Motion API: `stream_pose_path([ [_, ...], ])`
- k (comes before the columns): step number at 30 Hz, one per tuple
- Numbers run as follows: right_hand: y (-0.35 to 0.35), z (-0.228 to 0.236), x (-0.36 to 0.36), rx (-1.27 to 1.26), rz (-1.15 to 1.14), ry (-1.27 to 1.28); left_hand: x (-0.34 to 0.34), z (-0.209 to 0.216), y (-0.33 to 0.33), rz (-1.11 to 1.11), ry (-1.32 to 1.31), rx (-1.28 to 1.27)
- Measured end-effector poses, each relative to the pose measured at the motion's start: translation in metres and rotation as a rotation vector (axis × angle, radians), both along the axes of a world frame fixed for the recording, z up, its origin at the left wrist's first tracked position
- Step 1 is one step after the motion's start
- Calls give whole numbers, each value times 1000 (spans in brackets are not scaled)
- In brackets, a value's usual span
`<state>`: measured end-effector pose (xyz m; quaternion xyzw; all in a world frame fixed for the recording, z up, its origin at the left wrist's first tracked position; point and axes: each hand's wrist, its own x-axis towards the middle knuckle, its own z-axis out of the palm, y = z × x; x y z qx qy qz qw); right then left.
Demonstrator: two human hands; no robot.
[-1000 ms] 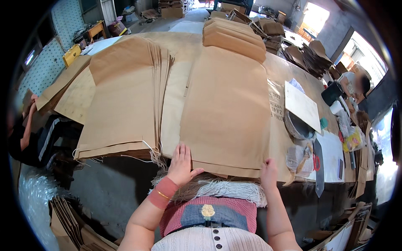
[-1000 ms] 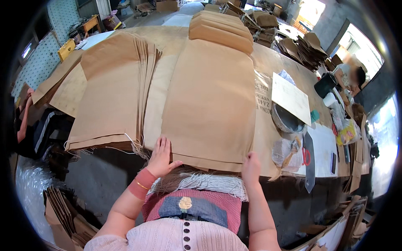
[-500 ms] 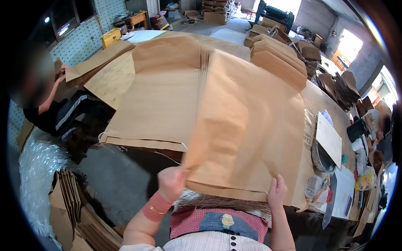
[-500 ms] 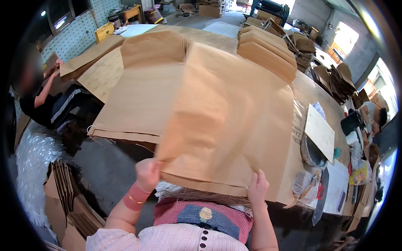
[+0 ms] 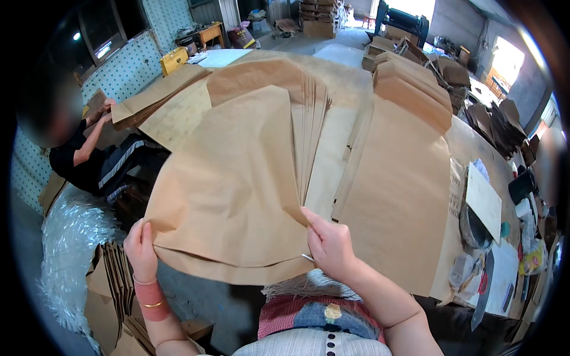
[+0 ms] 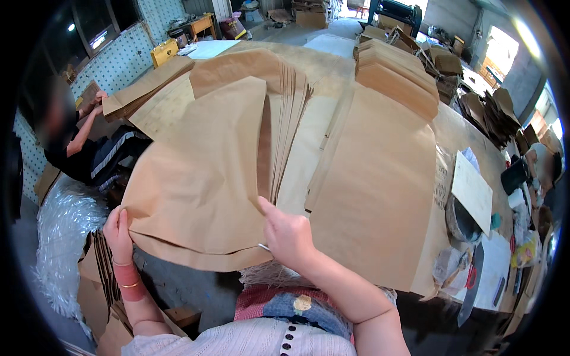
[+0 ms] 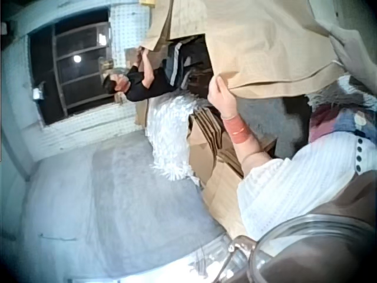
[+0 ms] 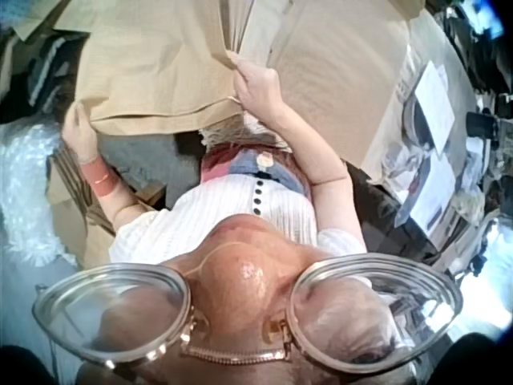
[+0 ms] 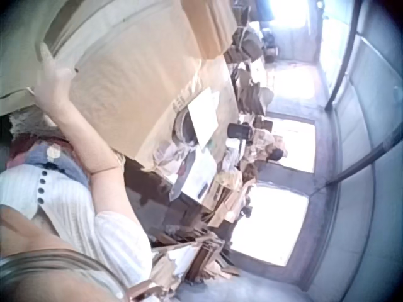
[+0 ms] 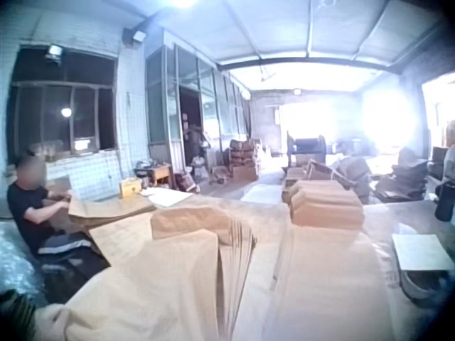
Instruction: The person applies glue to the edge of a flat cardboard sheet using a brush and then presses a thin white cord along the glued line. They repeat this process on multiple cardboard pieces, stacking the finished items on the table.
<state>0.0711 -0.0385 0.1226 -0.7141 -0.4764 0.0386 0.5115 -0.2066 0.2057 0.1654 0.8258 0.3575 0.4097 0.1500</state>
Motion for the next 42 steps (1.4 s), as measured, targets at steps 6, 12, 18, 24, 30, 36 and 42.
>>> stream_pose_path([
  [6,18,27,17,312,33,-504,9,-10,-13,150,-166,237],
  [12,32,-21,23,95,-81,205,22,-40,38,119,-209,-53],
  [18,108,-126,40,59,-70,632,38,-89,187,207,381,-398],
  [24,39,-49,31,-32,153,1250,118,-49,121,691,763,131],
  [30,-172,-51,42,-329,254,566,167,-102,-99,-565,160,258],
  [36,-360,-38,105,-1073,-1104,-421,231,-162,-243,-1133,515,385],
  [42,-429,-49,105,-1038,-776,-461,272,-181,-234,-1118,645,466],
])
